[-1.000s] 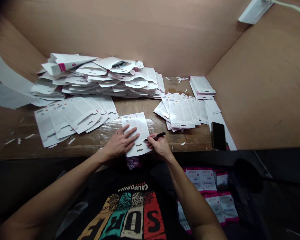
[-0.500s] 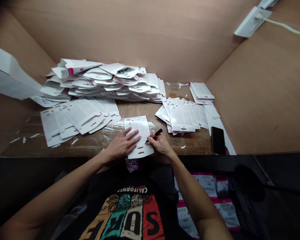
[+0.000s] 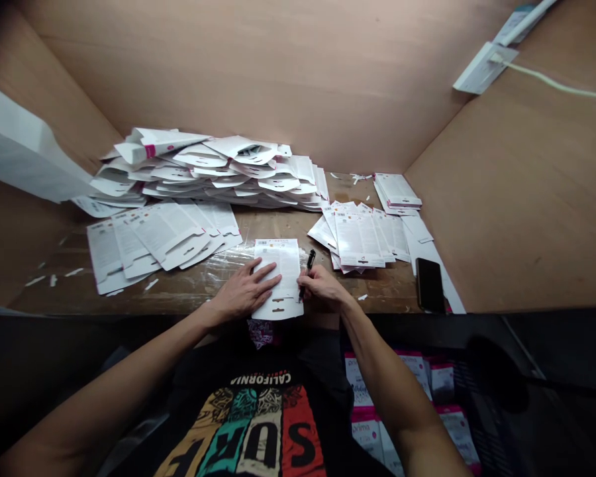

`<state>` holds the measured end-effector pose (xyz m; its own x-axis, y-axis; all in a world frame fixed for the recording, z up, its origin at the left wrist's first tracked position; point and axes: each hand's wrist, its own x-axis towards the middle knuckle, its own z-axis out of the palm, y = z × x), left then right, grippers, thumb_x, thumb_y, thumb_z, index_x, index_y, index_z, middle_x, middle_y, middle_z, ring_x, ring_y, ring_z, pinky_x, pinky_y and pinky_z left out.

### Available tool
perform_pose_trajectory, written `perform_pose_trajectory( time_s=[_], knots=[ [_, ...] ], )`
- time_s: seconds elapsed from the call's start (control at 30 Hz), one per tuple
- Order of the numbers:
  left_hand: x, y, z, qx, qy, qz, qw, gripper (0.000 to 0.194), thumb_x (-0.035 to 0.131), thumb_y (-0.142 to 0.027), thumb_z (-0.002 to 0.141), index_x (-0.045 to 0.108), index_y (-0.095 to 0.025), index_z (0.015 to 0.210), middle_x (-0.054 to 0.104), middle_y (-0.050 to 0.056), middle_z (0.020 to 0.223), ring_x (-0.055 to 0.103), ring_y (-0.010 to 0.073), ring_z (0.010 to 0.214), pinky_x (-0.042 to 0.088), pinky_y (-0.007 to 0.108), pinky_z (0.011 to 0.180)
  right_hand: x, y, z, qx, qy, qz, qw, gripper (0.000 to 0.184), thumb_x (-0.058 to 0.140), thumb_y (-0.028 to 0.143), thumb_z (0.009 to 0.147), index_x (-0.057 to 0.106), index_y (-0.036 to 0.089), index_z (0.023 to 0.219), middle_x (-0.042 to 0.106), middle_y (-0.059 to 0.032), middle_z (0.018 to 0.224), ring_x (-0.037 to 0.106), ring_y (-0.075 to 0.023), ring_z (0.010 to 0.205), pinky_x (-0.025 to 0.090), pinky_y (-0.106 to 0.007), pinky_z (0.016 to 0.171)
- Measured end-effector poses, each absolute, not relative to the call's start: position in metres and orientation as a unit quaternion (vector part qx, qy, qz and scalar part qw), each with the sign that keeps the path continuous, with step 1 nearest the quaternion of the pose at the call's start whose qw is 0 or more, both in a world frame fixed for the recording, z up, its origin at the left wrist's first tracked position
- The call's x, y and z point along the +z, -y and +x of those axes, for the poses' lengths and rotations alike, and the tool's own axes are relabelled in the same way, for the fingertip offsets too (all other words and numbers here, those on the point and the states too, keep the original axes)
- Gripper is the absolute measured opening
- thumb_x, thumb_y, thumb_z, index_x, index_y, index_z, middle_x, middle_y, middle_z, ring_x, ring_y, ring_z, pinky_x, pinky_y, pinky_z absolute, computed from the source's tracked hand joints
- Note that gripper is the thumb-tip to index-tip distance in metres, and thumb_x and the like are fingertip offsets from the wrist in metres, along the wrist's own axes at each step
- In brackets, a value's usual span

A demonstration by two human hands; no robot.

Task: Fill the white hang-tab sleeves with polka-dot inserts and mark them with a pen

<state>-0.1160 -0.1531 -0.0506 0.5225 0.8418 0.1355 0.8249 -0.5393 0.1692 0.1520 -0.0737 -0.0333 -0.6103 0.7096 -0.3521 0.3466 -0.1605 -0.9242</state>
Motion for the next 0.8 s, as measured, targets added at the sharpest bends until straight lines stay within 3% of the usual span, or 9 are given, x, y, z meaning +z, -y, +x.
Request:
perform_pose_trajectory(
  time_s=[0.13, 0.23, 0.33, 0.43, 0.53, 0.6, 0.7, 0.8],
  knots=[
    [-0.052, 0.154, -0.115, 0.107, -0.482, 0.869, 0.044, 0.047, 0.047, -0.042, 0.11, 0.06, -0.029, 0.153, 0.046, 0.008, 0.168, 0.034, 0.0325, 0.158, 0.027, 0.051, 0.131, -0.037, 0.091, 0.147, 0.436, 0.779, -0.428, 0.142, 0.026, 0.057, 0.034, 0.095, 0.064, 0.018, 0.076, 0.069, -0.0048, 0.077, 0.061, -0.0172, 0.07, 0.044, -0.028, 0.068],
    [-0.053, 0.155, -0.115, 0.115, -0.479, 0.869, 0.048, 0.044, 0.049, -0.04, 0.109, 0.065, -0.027, 0.148, 0.047, 0.007, 0.167, 0.034, 0.0316, 0.159, 0.025, 0.049, 0.132, -0.04, 0.106, 0.139, 0.282, 0.859, -0.418, 0.09, 0.015, 0.058, 0.027, 0.098, 0.066, 0.018, 0.09, 0.071, -0.0075, 0.096, 0.062, -0.0187, 0.085, 0.042, -0.028, 0.076],
    [-0.054, 0.155, -0.116, 0.123, -0.479, 0.867, 0.053, 0.045, 0.052, -0.039, 0.108, 0.063, -0.027, 0.15, 0.047, 0.006, 0.167, 0.034, 0.0318, 0.159, 0.026, 0.049, 0.131, -0.035, 0.118, 0.132, 0.209, 0.877, -0.431, 0.03, 0.014, 0.052, 0.022, 0.103, 0.065, 0.017, 0.104, 0.07, -0.0111, 0.108, 0.063, -0.0205, 0.091, 0.041, -0.029, 0.078],
    [-0.055, 0.155, -0.118, 0.133, -0.486, 0.862, 0.06, 0.047, 0.051, -0.036, 0.108, 0.059, -0.027, 0.153, 0.049, 0.005, 0.166, 0.034, 0.0322, 0.159, 0.029, 0.049, 0.13, -0.024, 0.132, 0.137, 0.229, 0.89, -0.394, 0.015, 0.017, 0.048, 0.021, 0.105, 0.064, 0.016, 0.106, 0.069, -0.012, 0.109, 0.061, -0.0211, 0.091, 0.042, -0.029, 0.078],
    [-0.052, 0.155, -0.119, 0.141, -0.488, 0.858, 0.077, 0.047, 0.046, -0.036, 0.109, 0.058, -0.023, 0.153, 0.05, 0.007, 0.165, 0.032, 0.0317, 0.159, 0.029, 0.051, 0.13, -0.013, 0.144, 0.154, 0.409, 0.883, -0.232, -0.006, 0.015, 0.058, 0.03, 0.104, 0.067, 0.019, 0.1, 0.069, -0.0032, 0.094, 0.059, -0.0172, 0.081, 0.043, -0.027, 0.075],
    [-0.049, 0.157, -0.119, 0.132, -0.48, 0.862, 0.096, 0.052, 0.051, -0.048, 0.107, 0.061, -0.017, 0.147, 0.047, 0.012, 0.167, 0.026, 0.0356, 0.162, 0.026, 0.053, 0.131, -0.012, 0.146, 0.163, 0.461, 0.863, -0.203, 0.02, 0.017, 0.07, 0.037, 0.098, 0.069, 0.02, 0.102, 0.068, -0.0004, 0.091, 0.059, -0.0162, 0.08, 0.044, -0.026, 0.075],
    [-0.046, 0.162, -0.115, 0.102, -0.466, 0.871, 0.121, 0.084, 0.068, -0.08, 0.086, 0.064, -0.012, 0.135, 0.036, 0.02, 0.171, 0.015, 0.0471, 0.163, 0.022, 0.06, 0.131, -0.022, 0.139, 0.162, 0.35, 0.857, -0.359, 0.118, 0.024, 0.078, 0.037, 0.093, 0.07, 0.018, 0.105, 0.067, -0.0039, 0.099, 0.06, -0.0183, 0.084, 0.044, -0.029, 0.077],
    [-0.044, 0.167, -0.111, 0.084, -0.467, 0.872, 0.123, 0.096, 0.076, -0.086, 0.072, 0.063, -0.011, 0.13, 0.027, 0.024, 0.174, 0.009, 0.0525, 0.163, 0.019, 0.064, 0.131, -0.034, 0.13, 0.148, 0.245, 0.862, -0.432, 0.105, 0.019, 0.071, 0.035, 0.098, 0.069, 0.018, 0.105, 0.068, -0.0075, 0.105, 0.061, -0.0197, 0.087, 0.042, -0.029, 0.075]
  ],
)
